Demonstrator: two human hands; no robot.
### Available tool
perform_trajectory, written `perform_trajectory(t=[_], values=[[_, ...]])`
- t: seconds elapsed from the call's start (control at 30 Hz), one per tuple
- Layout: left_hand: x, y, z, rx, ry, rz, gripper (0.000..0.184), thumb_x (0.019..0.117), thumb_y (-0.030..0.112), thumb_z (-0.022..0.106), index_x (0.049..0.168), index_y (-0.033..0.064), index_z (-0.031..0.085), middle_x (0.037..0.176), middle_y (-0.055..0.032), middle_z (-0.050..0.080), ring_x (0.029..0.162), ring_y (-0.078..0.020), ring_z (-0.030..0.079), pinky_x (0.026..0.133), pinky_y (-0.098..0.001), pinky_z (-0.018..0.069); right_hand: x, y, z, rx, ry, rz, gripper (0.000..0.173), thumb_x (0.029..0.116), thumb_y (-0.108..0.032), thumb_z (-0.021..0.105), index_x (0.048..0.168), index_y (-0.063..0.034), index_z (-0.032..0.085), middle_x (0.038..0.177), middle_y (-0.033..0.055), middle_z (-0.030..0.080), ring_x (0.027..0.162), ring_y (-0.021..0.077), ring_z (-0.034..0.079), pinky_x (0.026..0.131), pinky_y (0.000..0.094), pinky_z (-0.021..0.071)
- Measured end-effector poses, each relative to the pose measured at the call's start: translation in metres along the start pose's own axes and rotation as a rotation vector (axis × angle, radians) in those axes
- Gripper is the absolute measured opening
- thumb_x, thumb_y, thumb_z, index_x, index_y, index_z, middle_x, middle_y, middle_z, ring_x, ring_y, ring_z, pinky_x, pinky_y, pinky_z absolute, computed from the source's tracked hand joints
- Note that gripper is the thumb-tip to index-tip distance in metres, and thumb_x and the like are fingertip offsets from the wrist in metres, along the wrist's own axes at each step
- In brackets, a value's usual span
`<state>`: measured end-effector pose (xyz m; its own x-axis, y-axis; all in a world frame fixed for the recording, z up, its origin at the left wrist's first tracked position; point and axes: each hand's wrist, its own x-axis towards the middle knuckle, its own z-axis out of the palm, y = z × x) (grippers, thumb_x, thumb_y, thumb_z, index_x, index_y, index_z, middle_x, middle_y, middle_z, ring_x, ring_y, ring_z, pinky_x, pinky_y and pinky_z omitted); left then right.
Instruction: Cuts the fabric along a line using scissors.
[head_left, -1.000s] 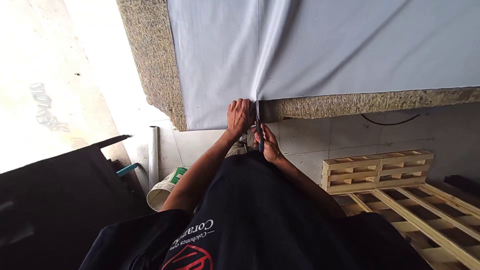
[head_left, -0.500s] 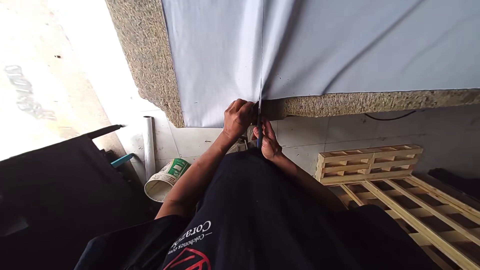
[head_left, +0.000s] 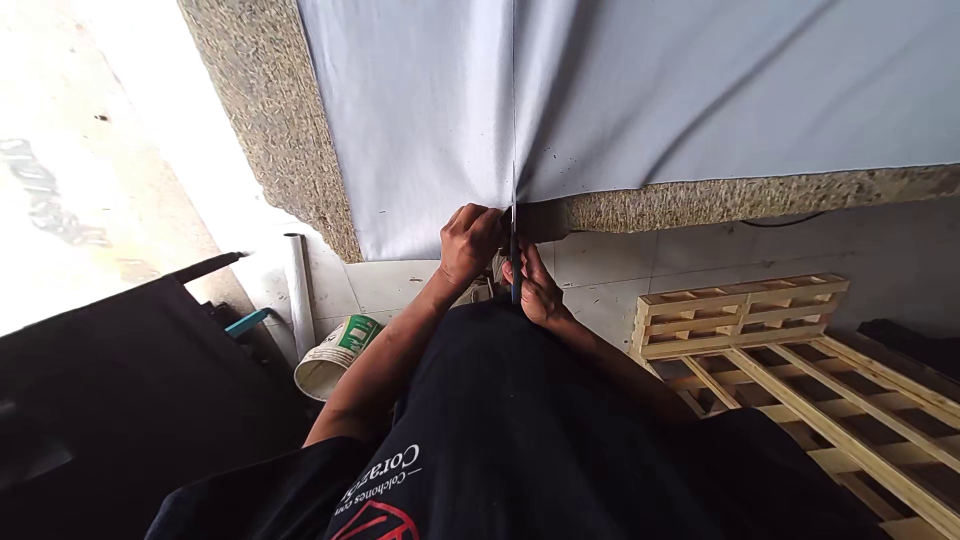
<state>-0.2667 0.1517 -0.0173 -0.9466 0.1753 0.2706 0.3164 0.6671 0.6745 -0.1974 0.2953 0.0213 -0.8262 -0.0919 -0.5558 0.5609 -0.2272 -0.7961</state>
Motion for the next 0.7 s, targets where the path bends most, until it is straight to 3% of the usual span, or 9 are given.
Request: perform_trajectory(t=[0.33,0.47,0.7], values=[[-0.001,-0.001,0.002,0.0,0.002,-0.004,0.011,0.0903,0.009,0.073,0.096,0.0024,0.079,0.088,-0.0133,0.073,0.081,-0.0219,0.072,0.072,-0.0315,0.0595,0.002,-0.002,0.0,-0.007,-0.019,-0.002,0.047,0.0993,-0.006,0.054,0.142,0.0076,0.038,0.113,0.009,0.059,0.087,0.0094,0.063,0.074,0.0245,0.0571],[0.0,-0.002,0.001,-0.005,0.001,0.003,0.01,0.0898,0.008,0.073,0.096,0.0023,0.08,0.087,-0.0129,0.074,0.08,-0.0216,0.072,0.072,-0.0311,0.0595,-0.001,0.001,0.0,-0.003,-0.017,-0.015,0.045,0.0967,-0.002,0.057,0.138,0.0083,0.041,0.107,0.008,0.06,0.079,0.0106,0.063,0.069,0.0261,0.0579],[0.0,-0.003,-0.002,-0.022,-0.031,0.007,0.011,0.0905,0.008,0.073,0.098,0.0026,0.08,0.089,-0.0137,0.074,0.083,-0.0223,0.072,0.074,-0.0308,0.0595,0.015,-0.015,0.008,0.011,0.045,-0.015,0.047,0.0991,-0.004,0.057,0.142,0.0066,0.041,0.106,0.008,0.063,0.082,0.0084,0.063,0.073,0.024,0.057]])
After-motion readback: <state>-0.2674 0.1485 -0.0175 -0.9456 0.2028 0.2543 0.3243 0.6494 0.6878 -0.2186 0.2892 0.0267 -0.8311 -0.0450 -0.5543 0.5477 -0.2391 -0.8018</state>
